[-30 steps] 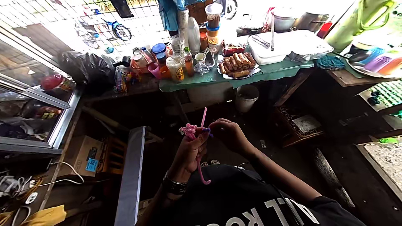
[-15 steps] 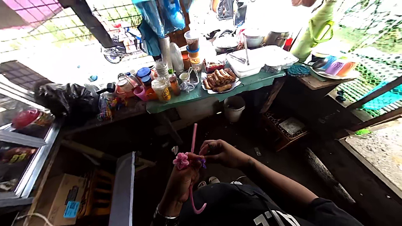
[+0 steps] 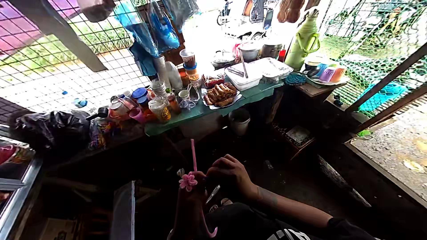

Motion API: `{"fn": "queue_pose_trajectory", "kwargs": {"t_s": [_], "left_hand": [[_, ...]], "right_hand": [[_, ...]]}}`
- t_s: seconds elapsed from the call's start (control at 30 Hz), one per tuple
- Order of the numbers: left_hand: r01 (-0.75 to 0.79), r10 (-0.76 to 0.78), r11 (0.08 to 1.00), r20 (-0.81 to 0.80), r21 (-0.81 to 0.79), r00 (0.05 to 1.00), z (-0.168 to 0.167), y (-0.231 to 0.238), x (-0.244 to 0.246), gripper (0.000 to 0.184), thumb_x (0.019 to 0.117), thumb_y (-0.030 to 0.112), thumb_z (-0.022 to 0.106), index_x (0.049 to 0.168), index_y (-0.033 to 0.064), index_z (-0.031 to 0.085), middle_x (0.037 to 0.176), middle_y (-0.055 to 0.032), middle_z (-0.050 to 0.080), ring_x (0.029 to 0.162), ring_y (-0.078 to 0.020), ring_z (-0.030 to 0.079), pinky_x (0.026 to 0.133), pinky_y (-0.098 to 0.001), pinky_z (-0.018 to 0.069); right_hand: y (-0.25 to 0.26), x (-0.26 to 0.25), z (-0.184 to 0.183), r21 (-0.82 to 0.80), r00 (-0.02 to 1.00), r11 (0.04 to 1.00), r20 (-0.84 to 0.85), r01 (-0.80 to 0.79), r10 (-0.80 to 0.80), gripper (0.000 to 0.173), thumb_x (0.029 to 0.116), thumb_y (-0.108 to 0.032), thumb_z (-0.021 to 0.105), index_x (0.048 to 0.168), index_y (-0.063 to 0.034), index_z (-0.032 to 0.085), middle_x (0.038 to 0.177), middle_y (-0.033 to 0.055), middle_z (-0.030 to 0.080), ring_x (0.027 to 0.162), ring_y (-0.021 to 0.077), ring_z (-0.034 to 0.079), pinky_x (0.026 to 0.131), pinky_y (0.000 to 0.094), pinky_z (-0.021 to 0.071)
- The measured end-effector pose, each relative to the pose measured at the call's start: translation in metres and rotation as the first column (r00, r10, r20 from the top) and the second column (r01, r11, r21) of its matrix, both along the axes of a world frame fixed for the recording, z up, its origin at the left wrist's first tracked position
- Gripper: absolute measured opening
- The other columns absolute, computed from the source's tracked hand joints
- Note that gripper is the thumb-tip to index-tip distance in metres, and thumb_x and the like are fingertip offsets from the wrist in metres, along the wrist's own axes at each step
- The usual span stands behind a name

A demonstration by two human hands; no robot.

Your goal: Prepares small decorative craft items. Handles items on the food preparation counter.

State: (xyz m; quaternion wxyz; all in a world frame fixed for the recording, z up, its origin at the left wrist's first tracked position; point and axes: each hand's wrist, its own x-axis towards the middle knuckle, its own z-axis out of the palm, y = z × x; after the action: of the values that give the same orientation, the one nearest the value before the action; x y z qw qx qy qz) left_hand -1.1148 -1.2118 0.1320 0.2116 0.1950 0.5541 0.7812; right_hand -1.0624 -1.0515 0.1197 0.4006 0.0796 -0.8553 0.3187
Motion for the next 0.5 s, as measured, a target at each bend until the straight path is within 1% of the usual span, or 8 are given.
{"fn": "queue_pose_trajectory", "kwargs": {"t_s": [0.13, 0.2, 0.27, 0.33, 0.37, 0.4, 0.43, 0.5], "left_hand": [[0.129, -0.138, 0.990, 0.255, 0.049, 0.957, 0.001, -0.001, 0.001, 0.019, 0.1009, 0.012, 0.056, 0.093, 0.0218, 0.070, 0.070, 0.0063, 0.063, 0.045, 0.0038, 0.045, 0.042, -0.0118, 0.0382], [0.132, -0.140, 0.990, 0.298, 0.047, 0.944, -0.002, -0.001, 0.001, 0.022, 0.1018, 0.009, 0.052, 0.094, 0.0192, 0.069, 0.074, 0.0038, 0.066, 0.046, 0.0039, 0.045, 0.042, -0.0115, 0.0378], [0.090, -0.086, 0.996, 0.303, 0.002, 0.949, -0.006, 0.001, -0.002, 0.024, 0.1010, 0.003, 0.048, 0.095, 0.0146, 0.069, 0.077, 0.0016, 0.069, 0.046, 0.0041, 0.046, 0.043, -0.0114, 0.0385], [0.033, -0.021, 0.999, 0.295, -0.036, 0.955, -0.011, 0.002, -0.009, 0.025, 0.0998, -0.002, 0.046, 0.095, 0.0105, 0.068, 0.078, -0.0002, 0.071, 0.046, 0.0034, 0.046, 0.043, -0.0116, 0.0388], [0.006, 0.009, 0.998, 0.280, -0.056, 0.960, -0.013, 0.003, -0.014, 0.026, 0.0998, -0.004, 0.044, 0.095, 0.0094, 0.067, 0.078, 0.0000, 0.072, 0.045, 0.0040, 0.046, 0.043, -0.0111, 0.0389], [-0.019, 0.037, 0.997, 0.260, -0.070, 0.965, -0.015, 0.004, -0.022, 0.027, 0.0993, -0.005, 0.043, 0.095, 0.0087, 0.066, 0.079, 0.0005, 0.072, 0.045, 0.0048, 0.046, 0.043, -0.0105, 0.0383], [-0.049, 0.067, 0.996, 0.241, -0.079, 0.968, -0.018, 0.005, -0.030, 0.028, 0.0987, -0.007, 0.043, 0.095, 0.0081, 0.066, 0.078, 0.0007, 0.073, 0.045, 0.0052, 0.046, 0.043, -0.0103, 0.0380], [-0.096, 0.115, 0.991, 0.207, -0.096, 0.972, -0.026, 0.006, -0.049, 0.027, 0.0976, -0.008, 0.045, 0.095, 0.0079, 0.066, 0.077, 0.0014, 0.073, 0.045, 0.0055, 0.046, 0.043, -0.0099, 0.0373]], "right_hand": [[0.005, -0.004, -0.009, -0.311, 0.973, 0.935, 0.090, -0.173, 0.210, 0.008, 0.0917, -0.010, 0.071, 0.095, -0.0089, 0.078, 0.094, 0.0033, 0.072, 0.090, 0.0092, 0.065, 0.082, 0.0231, 0.0536], [0.007, -0.006, -0.016, -0.448, 0.941, 0.862, 0.112, -0.239, 0.319, 0.009, 0.0906, -0.005, 0.072, 0.097, -0.0029, 0.077, 0.094, 0.0069, 0.070, 0.088, 0.0063, 0.066, 0.080, 0.0192, 0.0549], [0.009, -0.008, -0.026, -0.560, 0.902, 0.784, 0.141, -0.268, 0.408, 0.013, 0.0951, -0.008, 0.068, 0.101, 0.0005, 0.075, 0.097, 0.0080, 0.069, 0.090, 0.0044, 0.064, 0.081, 0.0175, 0.0535], [0.012, -0.009, -0.035, -0.707, 0.853, 0.678, 0.215, -0.201, 0.476, 0.024, 0.1016, -0.019, 0.061, 0.109, 0.0004, 0.073, 0.101, 0.0041, 0.066, 0.090, 0.0010, 0.061, 0.080, 0.0172, 0.0514], [0.015, -0.011, -0.039, -0.777, 0.823, 0.616, 0.263, -0.129, 0.503, 0.027, 0.1033, -0.023, 0.058, 0.112, -0.0006, 0.071, 0.101, 0.0011, 0.064, 0.086, -0.0009, 0.058, 0.078, 0.0168, 0.0499], [0.018, -0.014, -0.044, -0.823, 0.793, 0.567, 0.318, -0.041, 0.520, 0.029, 0.1048, -0.025, 0.054, 0.114, -0.0020, 0.069, 0.096, -0.0021, 0.062, 0.077, -0.0029, 0.055, 0.070, 0.0156, 0.0471], [0.022, -0.019, -0.049, -0.845, 0.761, 0.534, 0.375, 0.044, 0.530, 0.029, 0.1062, -0.026, 0.050, 0.114, -0.0037, 0.067, 0.091, -0.0047, 0.060, 0.068, -0.0036, 0.052, 0.063, 0.0152, 0.0448], [0.030, -0.032, -0.062, -0.827, 0.698, 0.537, 0.485, 0.170, 0.527, 0.031, 0.1082, -0.026, 0.045, 0.114, -0.0046, 0.067, 0.085, -0.0053, 0.059, 0.062, -0.0023, 0.049, 0.058, 0.0161, 0.0432]]}}
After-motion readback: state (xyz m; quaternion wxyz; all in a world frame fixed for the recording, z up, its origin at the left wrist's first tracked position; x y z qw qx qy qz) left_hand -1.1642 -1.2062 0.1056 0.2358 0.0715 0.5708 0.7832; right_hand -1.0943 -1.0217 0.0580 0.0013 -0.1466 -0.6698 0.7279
